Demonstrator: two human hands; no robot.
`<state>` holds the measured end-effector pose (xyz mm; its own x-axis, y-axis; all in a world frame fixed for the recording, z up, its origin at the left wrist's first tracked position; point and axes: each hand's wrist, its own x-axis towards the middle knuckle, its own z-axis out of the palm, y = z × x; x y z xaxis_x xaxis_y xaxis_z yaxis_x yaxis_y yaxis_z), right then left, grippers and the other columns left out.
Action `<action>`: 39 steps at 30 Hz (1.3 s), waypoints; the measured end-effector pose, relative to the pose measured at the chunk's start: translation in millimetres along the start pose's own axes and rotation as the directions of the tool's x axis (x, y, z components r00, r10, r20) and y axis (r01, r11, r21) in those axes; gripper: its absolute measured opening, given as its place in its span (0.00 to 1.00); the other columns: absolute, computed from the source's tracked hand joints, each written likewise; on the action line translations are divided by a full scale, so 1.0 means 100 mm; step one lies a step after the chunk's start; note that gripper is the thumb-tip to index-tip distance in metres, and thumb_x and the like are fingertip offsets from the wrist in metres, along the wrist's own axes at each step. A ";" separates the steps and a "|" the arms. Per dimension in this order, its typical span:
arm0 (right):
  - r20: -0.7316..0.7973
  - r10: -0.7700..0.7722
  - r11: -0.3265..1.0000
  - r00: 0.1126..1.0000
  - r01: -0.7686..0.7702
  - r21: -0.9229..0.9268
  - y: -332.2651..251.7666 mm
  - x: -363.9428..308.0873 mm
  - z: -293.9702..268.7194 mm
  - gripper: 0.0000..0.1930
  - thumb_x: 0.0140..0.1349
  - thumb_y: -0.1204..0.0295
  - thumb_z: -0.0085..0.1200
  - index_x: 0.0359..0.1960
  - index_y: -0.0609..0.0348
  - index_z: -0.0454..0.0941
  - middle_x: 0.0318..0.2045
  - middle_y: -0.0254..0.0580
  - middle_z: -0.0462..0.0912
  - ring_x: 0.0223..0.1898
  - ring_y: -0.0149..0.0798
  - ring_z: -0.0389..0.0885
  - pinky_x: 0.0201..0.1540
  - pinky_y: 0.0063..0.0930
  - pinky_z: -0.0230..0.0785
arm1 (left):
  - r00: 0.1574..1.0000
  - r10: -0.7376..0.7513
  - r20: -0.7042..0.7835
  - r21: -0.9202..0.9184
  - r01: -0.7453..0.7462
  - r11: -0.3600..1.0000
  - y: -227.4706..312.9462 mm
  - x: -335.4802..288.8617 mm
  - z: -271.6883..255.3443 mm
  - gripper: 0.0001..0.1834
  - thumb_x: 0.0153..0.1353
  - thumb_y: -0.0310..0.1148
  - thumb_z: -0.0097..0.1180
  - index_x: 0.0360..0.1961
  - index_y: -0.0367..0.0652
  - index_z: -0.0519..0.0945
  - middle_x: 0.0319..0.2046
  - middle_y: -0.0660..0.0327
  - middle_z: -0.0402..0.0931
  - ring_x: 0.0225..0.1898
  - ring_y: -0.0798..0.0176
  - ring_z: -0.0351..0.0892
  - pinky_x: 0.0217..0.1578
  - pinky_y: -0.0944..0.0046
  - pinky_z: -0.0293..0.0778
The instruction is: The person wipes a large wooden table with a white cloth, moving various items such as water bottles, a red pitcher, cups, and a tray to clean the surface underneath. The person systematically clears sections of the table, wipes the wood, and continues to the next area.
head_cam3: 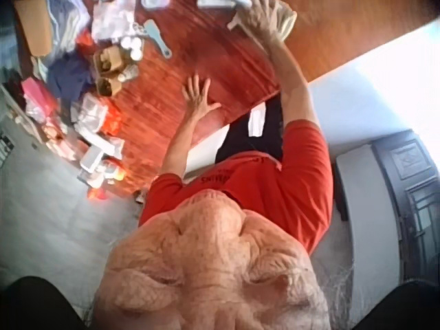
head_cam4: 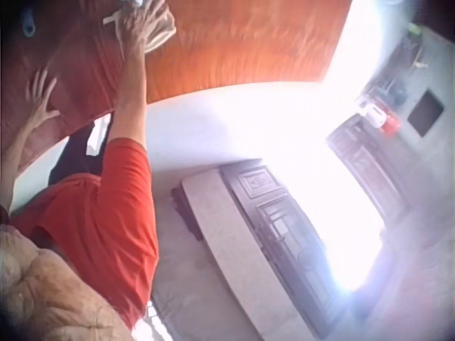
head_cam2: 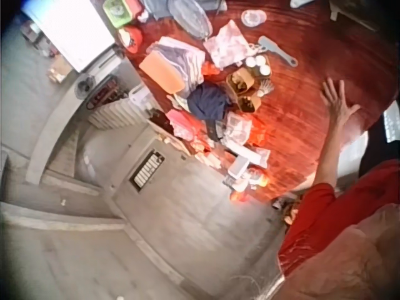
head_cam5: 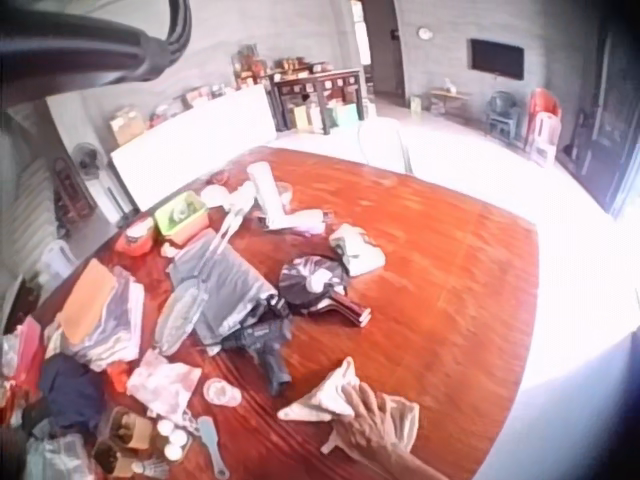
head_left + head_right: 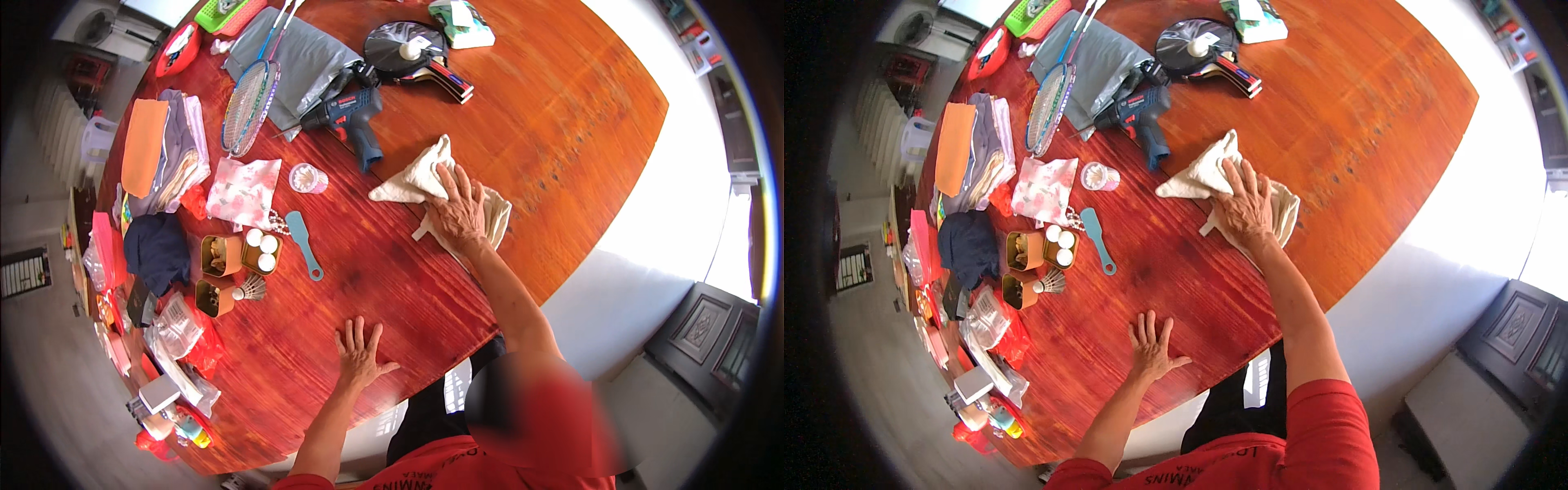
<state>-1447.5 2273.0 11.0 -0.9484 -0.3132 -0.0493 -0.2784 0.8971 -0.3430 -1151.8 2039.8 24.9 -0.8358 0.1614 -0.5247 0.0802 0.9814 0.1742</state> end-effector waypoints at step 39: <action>-0.020 -0.025 0.999 0.999 0.026 0.026 0.16 -0.77 0.05 0.16 0.67 0.56 0.43 0.51 0.36 0.80 0.73 0.42 0.49 0.73 0.53 0.44 0.72 0.52 0.34 | 0.994 -0.089 0.056 0.042 0.087 0.995 0.03 0.00 -0.01 0.63 0.37 0.72 0.63 0.72 0.59 0.50 0.73 0.44 0.37 0.73 0.37 0.34 0.66 0.26 0.33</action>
<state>-1378.3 2310.1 5.0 -0.9439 -0.3294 -0.0223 -0.2985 0.8804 -0.3686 -1152.2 2042.5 26.4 -0.8079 0.0786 -0.5840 0.0299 0.9953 0.0925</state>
